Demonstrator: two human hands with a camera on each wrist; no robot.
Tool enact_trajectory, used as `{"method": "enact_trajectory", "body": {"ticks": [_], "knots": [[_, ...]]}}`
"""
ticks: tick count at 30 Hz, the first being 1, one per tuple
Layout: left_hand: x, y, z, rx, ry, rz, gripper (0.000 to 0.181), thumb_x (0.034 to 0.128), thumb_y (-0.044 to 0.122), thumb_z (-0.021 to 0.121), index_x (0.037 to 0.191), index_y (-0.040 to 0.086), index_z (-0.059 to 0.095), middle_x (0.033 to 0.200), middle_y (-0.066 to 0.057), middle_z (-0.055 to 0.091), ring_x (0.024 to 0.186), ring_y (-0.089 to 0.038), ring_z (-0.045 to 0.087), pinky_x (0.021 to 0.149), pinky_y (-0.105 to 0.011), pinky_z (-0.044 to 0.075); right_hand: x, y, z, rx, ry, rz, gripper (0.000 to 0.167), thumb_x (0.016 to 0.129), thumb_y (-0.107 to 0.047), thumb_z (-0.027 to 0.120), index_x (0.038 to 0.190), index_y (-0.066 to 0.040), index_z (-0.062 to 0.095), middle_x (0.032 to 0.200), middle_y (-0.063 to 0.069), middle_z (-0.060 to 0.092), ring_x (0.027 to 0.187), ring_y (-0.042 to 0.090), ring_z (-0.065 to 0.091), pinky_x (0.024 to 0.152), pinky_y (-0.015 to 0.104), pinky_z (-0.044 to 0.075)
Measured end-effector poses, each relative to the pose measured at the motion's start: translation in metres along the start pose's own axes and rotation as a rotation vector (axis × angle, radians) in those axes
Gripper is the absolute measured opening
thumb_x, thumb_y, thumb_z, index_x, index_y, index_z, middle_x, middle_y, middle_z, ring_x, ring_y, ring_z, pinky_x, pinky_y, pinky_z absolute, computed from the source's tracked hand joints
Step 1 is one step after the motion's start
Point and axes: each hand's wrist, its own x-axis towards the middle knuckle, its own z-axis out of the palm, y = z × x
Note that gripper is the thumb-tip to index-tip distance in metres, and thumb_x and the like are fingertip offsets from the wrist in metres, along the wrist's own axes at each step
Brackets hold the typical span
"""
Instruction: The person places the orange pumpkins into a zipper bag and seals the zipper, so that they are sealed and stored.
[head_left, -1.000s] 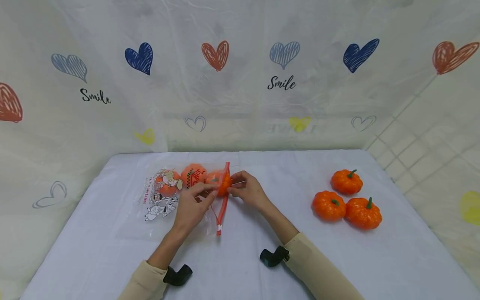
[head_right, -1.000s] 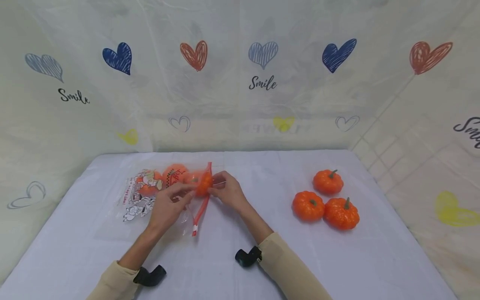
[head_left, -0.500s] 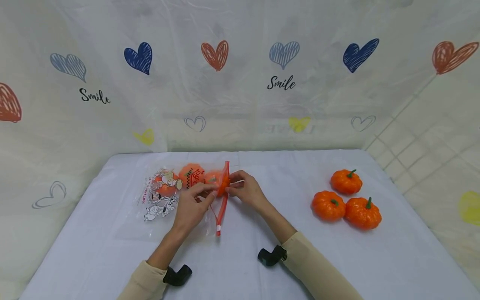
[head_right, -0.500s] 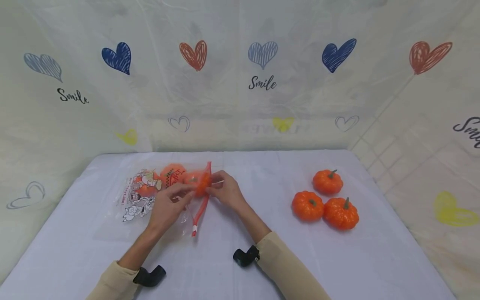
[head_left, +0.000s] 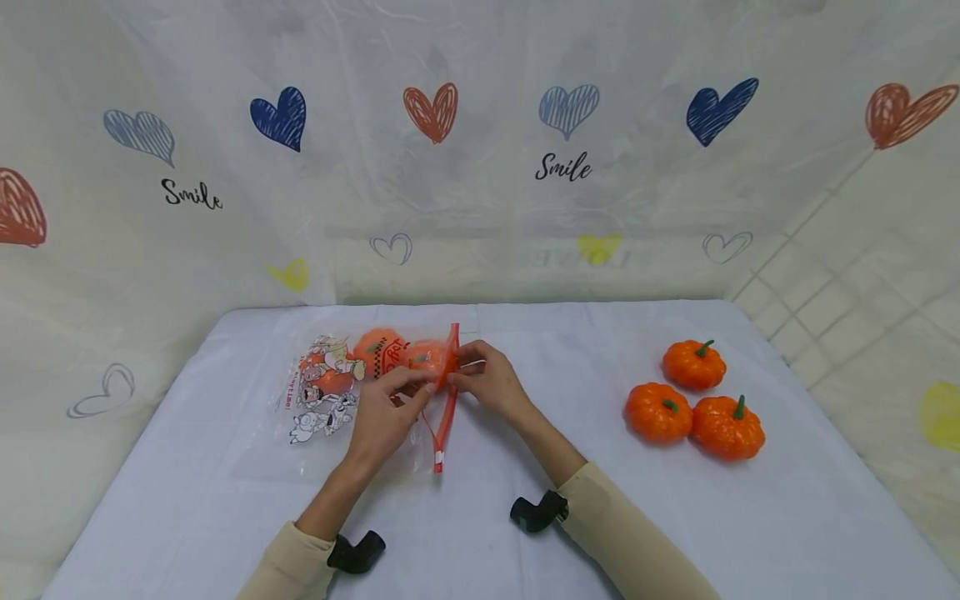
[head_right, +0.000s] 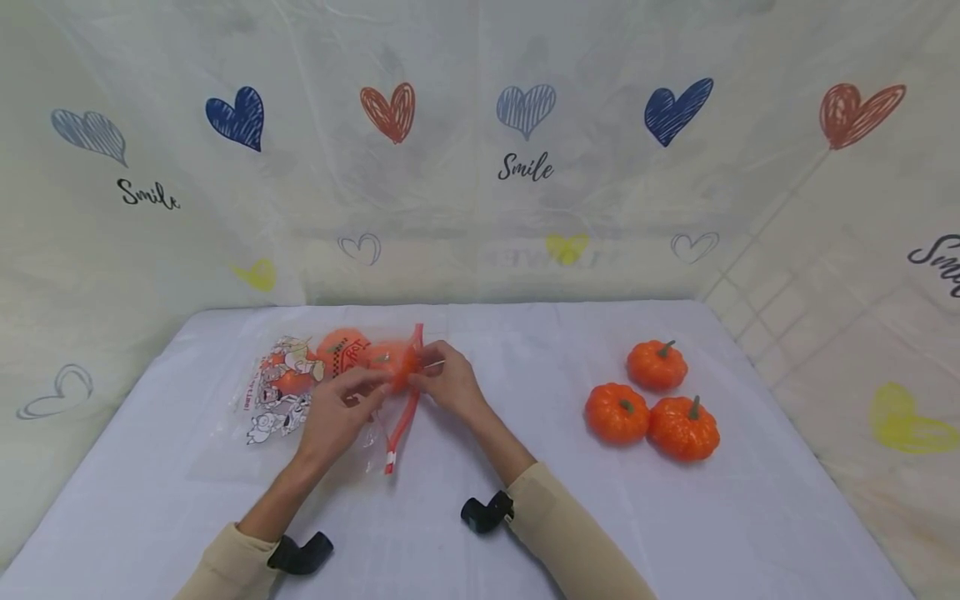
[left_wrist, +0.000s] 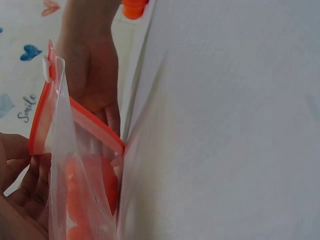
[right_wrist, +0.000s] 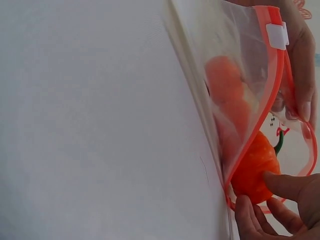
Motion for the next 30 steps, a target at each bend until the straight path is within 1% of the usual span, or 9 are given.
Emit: {"method": "enact_trajectory", "body": {"ticks": [6,12,16,22,26,30], "knots": [[0.0,0.0,0.0,-0.001,-0.005,-0.001,0.02,0.0971,0.022,0.074,0.117,0.02,0.08,0.104,-0.001,0.076,0.093,-0.016,0.063,0.075,-0.021,0.053,-0.001,0.0,-0.001,-0.011,0.004,0.007,0.037,0.092,-0.006,0.077,0.126,-0.002,0.064,0.125,0.018,0.068,0.109,0.035,0.073,0.084,0.037,0.064],[0.001,0.003,0.001,0.005,-0.004,-0.018,0.02,0.0973,0.023,0.074,0.117,0.02,0.079,0.105,-0.001,0.077,0.093,-0.017,0.064,0.075,-0.02,0.053,-0.005,-0.003,-0.009,-0.019,-0.004,0.04,0.039,0.093,-0.013,0.078,0.128,-0.005,0.064,0.127,0.014,0.068,0.112,0.032,0.073,0.085,0.038,0.064],[0.001,0.004,0.001,0.003,-0.005,-0.037,0.021,0.0975,0.024,0.074,0.117,0.021,0.079,0.106,-0.001,0.077,0.094,-0.019,0.064,0.075,-0.019,0.054,-0.007,-0.004,-0.018,-0.026,0.004,0.048,0.041,0.094,-0.019,0.078,0.13,-0.005,0.063,0.129,0.015,0.067,0.114,0.031,0.072,0.088,0.039,0.064],[0.0,0.004,0.001,0.0,-0.003,-0.042,0.021,0.0975,0.023,0.074,0.117,0.021,0.079,0.107,-0.001,0.076,0.095,-0.018,0.063,0.076,-0.019,0.053,-0.011,-0.006,-0.034,-0.051,0.022,0.059,0.045,0.094,-0.024,0.077,0.133,-0.005,0.062,0.132,0.014,0.066,0.116,0.029,0.07,0.094,0.041,0.062],[-0.001,0.003,0.001,0.0,0.003,-0.041,0.02,0.0972,0.023,0.074,0.117,0.021,0.079,0.106,0.0,0.076,0.094,-0.017,0.062,0.076,-0.019,0.052,-0.013,-0.004,-0.045,-0.07,0.005,0.059,0.047,0.095,-0.027,0.076,0.135,-0.008,0.061,0.136,0.014,0.065,0.119,0.027,0.069,0.097,0.041,0.06],[-0.001,0.003,0.001,-0.003,0.005,-0.038,0.02,0.097,0.022,0.074,0.116,0.021,0.08,0.106,-0.001,0.076,0.094,-0.017,0.062,0.076,-0.019,0.052,-0.016,-0.003,-0.057,-0.064,-0.025,0.029,0.045,0.095,-0.027,0.076,0.134,-0.011,0.06,0.138,0.016,0.063,0.12,0.026,0.068,0.097,0.042,0.059]]}}
